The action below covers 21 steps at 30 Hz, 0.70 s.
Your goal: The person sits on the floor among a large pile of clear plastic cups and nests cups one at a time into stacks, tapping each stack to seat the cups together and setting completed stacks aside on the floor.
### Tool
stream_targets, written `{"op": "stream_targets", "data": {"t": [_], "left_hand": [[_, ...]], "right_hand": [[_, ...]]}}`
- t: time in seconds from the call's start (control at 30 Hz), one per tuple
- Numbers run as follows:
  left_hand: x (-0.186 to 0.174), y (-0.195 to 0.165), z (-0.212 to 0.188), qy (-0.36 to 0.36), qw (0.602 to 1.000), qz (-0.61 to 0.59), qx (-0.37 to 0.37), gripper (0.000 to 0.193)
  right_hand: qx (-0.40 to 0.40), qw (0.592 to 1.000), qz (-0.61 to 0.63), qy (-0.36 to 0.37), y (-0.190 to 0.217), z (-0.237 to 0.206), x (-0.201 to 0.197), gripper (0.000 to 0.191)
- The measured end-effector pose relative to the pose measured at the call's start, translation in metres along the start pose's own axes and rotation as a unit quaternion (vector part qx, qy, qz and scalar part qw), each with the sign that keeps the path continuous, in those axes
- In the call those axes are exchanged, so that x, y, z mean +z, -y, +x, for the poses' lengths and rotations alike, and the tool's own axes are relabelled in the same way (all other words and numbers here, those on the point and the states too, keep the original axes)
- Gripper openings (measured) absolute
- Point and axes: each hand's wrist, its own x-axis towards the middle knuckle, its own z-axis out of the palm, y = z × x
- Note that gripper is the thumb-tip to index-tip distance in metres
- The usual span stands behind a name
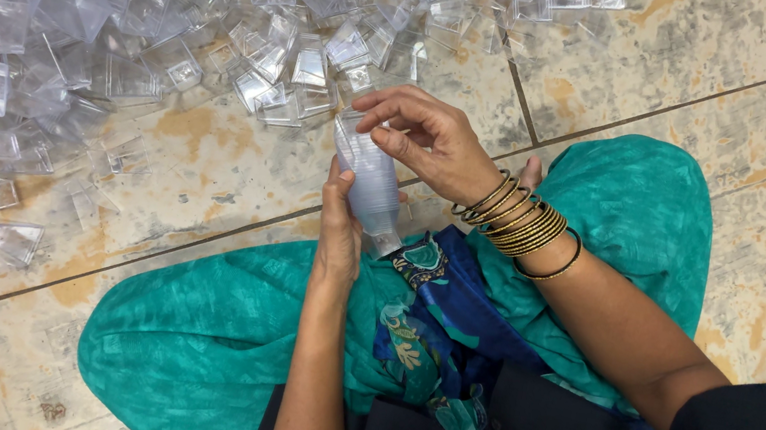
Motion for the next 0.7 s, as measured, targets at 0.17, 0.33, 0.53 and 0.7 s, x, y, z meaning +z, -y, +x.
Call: {"op": "stream_targets", "data": {"t": [0.17, 0.33, 0.53, 0.7], "left_hand": [[0.0012, -0.0009, 0.0002, -0.011, 1.0, 0.003, -0.011, 0.06], [0.0038, -0.0036, 0.0001, -0.018, 1.0, 0.013, -0.016, 0.06], [0.0045, -0.0041, 0.0002, -0.016, 1.0, 0.015, -0.016, 0.061], [0.0035, -0.0032, -0.0001, -0.021, 0.999, 0.018, -0.016, 0.066]], "right_hand": [[0.001, 1.0, 0.006, 0.01, -0.0024, -0.0005, 0.0003, 0.021], [0.003, 1.0, 0.009, 0.01, -0.0036, -0.0003, -0.0003, 0.021], [0.003, 1.0, 0.004, 0.013, -0.0019, -0.0004, -0.0012, 0.02], [0.006, 1.0, -0.004, 0.011, -0.0012, -0.0003, -0.0001, 0.02]]}}
